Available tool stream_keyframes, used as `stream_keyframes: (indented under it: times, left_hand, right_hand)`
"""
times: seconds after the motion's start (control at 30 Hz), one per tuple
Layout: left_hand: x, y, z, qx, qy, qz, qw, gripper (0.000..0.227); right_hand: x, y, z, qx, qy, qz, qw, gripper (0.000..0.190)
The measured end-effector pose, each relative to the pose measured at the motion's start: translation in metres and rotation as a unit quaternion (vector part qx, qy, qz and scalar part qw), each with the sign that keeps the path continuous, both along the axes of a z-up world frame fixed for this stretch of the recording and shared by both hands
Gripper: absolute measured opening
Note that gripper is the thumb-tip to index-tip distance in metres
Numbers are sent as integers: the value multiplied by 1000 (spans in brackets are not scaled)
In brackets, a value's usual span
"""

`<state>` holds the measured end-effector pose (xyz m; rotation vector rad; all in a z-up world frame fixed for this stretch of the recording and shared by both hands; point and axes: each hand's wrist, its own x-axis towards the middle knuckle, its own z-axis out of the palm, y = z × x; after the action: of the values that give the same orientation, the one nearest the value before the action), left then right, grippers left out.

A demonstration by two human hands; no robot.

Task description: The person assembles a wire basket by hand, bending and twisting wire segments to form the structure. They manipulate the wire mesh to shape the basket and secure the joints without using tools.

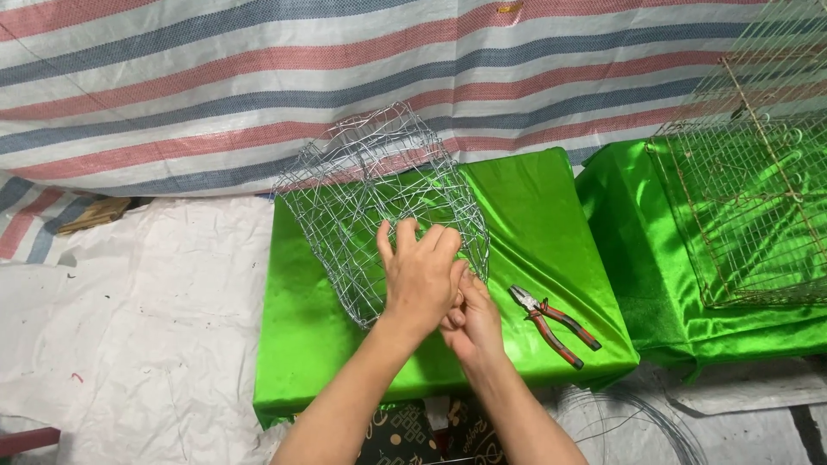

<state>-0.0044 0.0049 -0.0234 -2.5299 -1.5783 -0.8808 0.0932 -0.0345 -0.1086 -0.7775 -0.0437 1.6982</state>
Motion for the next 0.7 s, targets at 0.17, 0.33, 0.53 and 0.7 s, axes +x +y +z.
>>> stream_keyframes:
  times: [0.17, 0.33, 0.53, 0.7]
  left_hand:
    - [2, 0, 4, 11, 3, 1, 1000, 24]
    - [-24, -25, 55, -75, -7, -22, 997, 25]
    - [-94, -87, 77, 76, -162, 95, 979, 24]
    - [-120, -130, -51, -35, -360, 227, 904, 27]
  right_hand:
    - [3, -1, 13, 8, 7, 3, 1000, 25]
    - [16, -19, 13, 20, -24, 56, 998, 18]
    - [29, -47, 7, 21, -211, 111, 971, 63]
    - [19, -73, -42, 37, -322, 67, 944, 37]
